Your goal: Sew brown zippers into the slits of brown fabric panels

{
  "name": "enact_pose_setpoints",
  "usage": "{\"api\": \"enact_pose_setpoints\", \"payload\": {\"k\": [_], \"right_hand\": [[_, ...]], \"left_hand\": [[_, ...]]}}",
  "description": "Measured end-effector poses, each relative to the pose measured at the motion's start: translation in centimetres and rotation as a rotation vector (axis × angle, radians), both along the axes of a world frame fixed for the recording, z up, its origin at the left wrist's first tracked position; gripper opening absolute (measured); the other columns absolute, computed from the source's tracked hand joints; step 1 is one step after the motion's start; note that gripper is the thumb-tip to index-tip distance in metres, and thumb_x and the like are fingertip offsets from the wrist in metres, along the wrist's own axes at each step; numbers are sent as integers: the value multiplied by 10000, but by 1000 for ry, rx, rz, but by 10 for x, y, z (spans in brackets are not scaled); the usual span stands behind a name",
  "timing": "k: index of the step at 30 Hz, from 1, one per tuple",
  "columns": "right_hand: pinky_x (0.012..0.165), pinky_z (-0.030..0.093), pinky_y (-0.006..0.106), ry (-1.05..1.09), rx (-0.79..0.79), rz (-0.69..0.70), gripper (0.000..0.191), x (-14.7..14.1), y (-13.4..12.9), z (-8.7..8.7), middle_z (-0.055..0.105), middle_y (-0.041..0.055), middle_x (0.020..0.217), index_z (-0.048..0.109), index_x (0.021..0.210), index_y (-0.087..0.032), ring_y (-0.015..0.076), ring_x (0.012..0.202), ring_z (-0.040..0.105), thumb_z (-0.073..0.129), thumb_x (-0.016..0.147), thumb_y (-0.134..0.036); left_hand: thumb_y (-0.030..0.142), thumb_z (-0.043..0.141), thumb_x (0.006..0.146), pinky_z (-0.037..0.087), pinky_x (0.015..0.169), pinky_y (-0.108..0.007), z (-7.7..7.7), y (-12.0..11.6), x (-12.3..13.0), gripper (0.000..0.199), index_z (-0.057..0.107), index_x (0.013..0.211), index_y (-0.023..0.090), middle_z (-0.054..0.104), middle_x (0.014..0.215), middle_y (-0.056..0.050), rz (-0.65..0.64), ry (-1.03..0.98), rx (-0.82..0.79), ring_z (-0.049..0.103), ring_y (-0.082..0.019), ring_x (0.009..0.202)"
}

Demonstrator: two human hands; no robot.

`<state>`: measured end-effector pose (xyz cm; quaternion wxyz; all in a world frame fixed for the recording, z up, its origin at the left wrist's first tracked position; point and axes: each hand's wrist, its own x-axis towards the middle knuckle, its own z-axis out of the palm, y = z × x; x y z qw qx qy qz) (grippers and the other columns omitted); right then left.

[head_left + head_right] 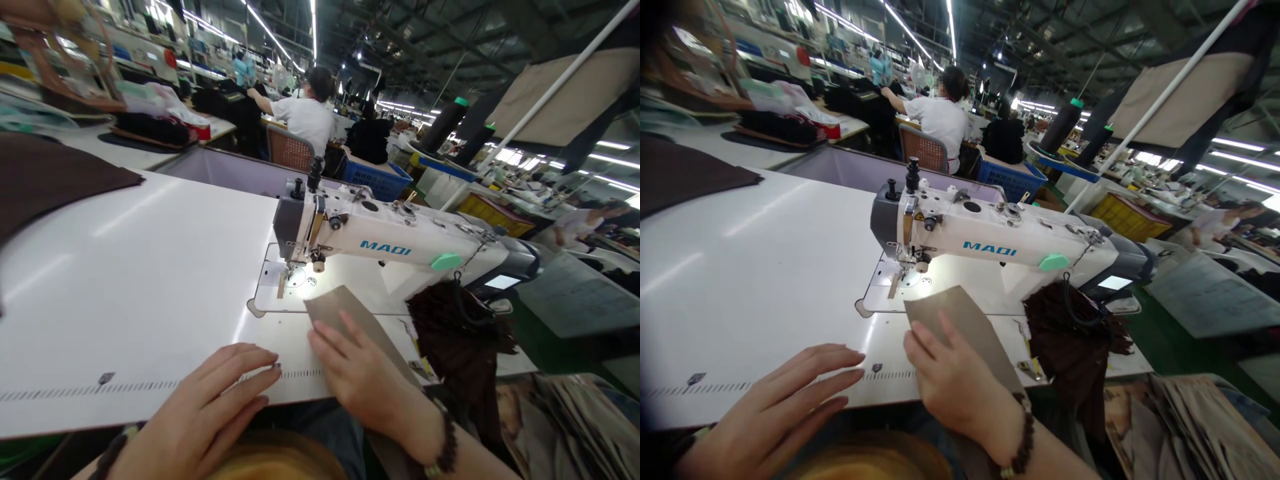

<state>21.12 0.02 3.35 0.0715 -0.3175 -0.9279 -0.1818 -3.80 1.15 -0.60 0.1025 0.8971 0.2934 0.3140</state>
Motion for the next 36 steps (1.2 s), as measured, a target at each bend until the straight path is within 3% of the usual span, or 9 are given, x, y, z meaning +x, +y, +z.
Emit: {"api": "enact_pose_setpoints", "payload": {"k": [3, 6, 9, 11, 14, 18, 22, 28, 36], "right_hand": [[961, 439, 417, 45, -170, 40, 318, -15, -2, -32, 390, 13, 1383, 548, 1135, -191, 209, 1212, 396, 302, 935, -178], [869, 490, 387, 205, -221, -206, 320, -19, -16, -44, 518, 98, 1250, 501, 1201, -167, 216, 1070, 516, 384, 903, -164], [867, 480, 466, 243, -365, -468, 420, -16, -29, -50, 561, 139, 1184, 509, 1194, -142, 279, 1040, 540, 568, 826, -336], [952, 393, 560, 173, -464, -448, 613, -10, -35, -53, 447, 133, 1331, 414, 1299, -163, 319, 1182, 442, 608, 783, -432], [989, 307, 620, 93, -506, -442, 574, 1, -39, -55, 330, 91, 1419, 336, 1354, -234, 298, 1263, 358, 565, 832, -301], [947, 385, 557, 167, -495, -554, 616, 10, -45, -53, 460, 152, 1303, 463, 1268, -177, 335, 1179, 434, 692, 705, -276], [778, 496, 412, 348, -440, -570, 307, 8, -49, -59, 599, 106, 1019, 597, 1058, -161, 246, 916, 564, 547, 764, -83], [824, 459, 332, 493, -491, -543, 280, 13, -42, -58, 623, 84, 1000, 606, 1043, -160, 196, 916, 565, 392, 868, -113], [672, 371, 283, 380, -695, -787, 313, 7, -24, -39, 593, 50, 786, 608, 762, -178, 181, 750, 564, 330, 906, -171]], "left_hand": [[163, 439, 896, 450, 932, -254, 0, 2, 0, 321, 504, 1197, 253, 571, 1178, -30, -46, 21, -4, 513, -159, 1094], [125, 425, 877, 410, 994, -295, -7, 12, 7, 421, 432, 1282, 240, 509, 1289, -36, -101, 139, -15, 467, -171, 1176], [139, 509, 833, 344, 1050, -377, -16, 25, 23, 509, 383, 1322, 205, 451, 1349, -63, -171, 288, -41, 417, -213, 1232], [190, 608, 795, 328, 1046, -430, -20, 31, 36, 490, 453, 1260, 179, 506, 1290, -79, -199, 386, -86, 454, -247, 1188], [298, 688, 757, 390, 953, -450, -20, 31, 51, 365, 570, 1077, 169, 602, 1072, -63, -155, 484, -141, 542, -250, 1005], [322, 664, 778, 453, 771, -394, -18, 22, 62, 237, 587, 927, 154, 584, 927, -50, -88, 543, -159, 541, -233, 864], [299, 690, 757, 425, 793, -378, -16, 22, 57, 228, 583, 904, 162, 572, 965, -45, -63, 476, -209, 520, -229, 894], [250, 657, 786, 417, 834, -303, -15, 52, 25, 146, 620, 909, 181, 585, 995, -29, -78, 302, -333, 548, -182, 914], [169, 492, 869, 446, 738, -198, -13, 68, 19, 207, 666, 757, 176, 609, 889, -6, -59, 201, -461, 578, -123, 806]]}}
